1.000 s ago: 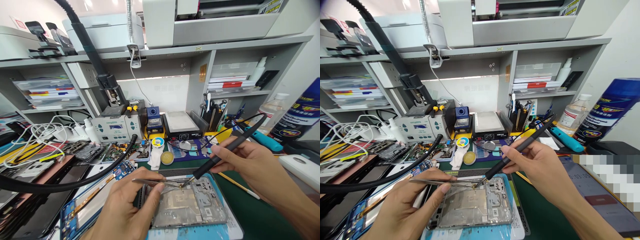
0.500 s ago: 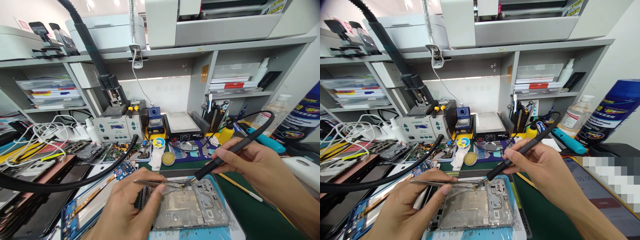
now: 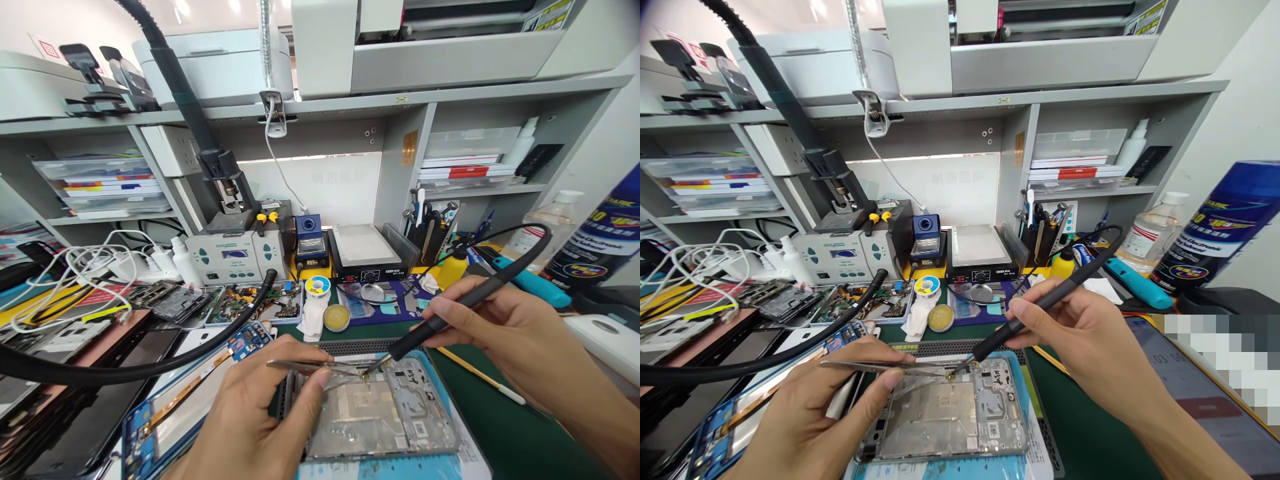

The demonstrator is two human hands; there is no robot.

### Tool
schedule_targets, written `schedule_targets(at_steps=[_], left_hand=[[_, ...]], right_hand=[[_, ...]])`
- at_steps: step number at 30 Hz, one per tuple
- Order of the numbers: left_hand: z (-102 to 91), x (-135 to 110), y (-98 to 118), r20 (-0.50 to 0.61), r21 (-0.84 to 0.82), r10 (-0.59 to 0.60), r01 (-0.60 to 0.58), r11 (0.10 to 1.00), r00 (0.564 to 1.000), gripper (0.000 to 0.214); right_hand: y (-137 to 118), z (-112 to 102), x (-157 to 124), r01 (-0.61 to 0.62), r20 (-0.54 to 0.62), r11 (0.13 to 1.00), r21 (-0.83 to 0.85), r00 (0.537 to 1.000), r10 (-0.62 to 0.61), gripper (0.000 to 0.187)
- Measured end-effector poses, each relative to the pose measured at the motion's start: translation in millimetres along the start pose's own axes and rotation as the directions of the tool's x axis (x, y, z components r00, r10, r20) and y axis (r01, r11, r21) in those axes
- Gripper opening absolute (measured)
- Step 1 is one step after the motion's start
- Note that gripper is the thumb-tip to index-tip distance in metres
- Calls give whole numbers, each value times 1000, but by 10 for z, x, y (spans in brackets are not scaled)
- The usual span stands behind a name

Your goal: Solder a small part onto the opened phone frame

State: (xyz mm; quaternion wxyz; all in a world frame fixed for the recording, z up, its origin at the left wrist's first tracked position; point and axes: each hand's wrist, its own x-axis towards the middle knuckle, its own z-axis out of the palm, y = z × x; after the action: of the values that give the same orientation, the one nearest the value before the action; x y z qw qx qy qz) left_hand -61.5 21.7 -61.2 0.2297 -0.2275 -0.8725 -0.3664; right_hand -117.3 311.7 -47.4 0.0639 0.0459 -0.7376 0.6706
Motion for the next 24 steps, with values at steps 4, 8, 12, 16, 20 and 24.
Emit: schedule_targets(at_steps=[4,8,12,16,20,24], left_hand=[[6,6,0,-7,-25,12,-12,1000,1000,18],[8,1,-14,-14,-28,26,-27,999,1000,18],[7,-1,-26,-16,-18,36,-36,999,999,18],[5,-7,-16,-18,-15,38,-38,999,999,19],[2,0,-4,-22,-25,51,-51,998,998,18],[-12,6,-5,-44,-18,43,-44,999,998,18]], right_hand=[[-30,7,-6,-11,4,1000,-17,1000,11,27],[-30,10,-2,4,1,1000,-12,1000,-4,28],[-26,16,-2,2,-3,1000,-17,1000,-3,30],[-41,17,-15,-1,-3,1000,-19,1000,1,30],[-48,13,-11,-9,-6,1000,-2,1000,9,28],[-56,15,21,-40,-74,998,56,996,44,29]])
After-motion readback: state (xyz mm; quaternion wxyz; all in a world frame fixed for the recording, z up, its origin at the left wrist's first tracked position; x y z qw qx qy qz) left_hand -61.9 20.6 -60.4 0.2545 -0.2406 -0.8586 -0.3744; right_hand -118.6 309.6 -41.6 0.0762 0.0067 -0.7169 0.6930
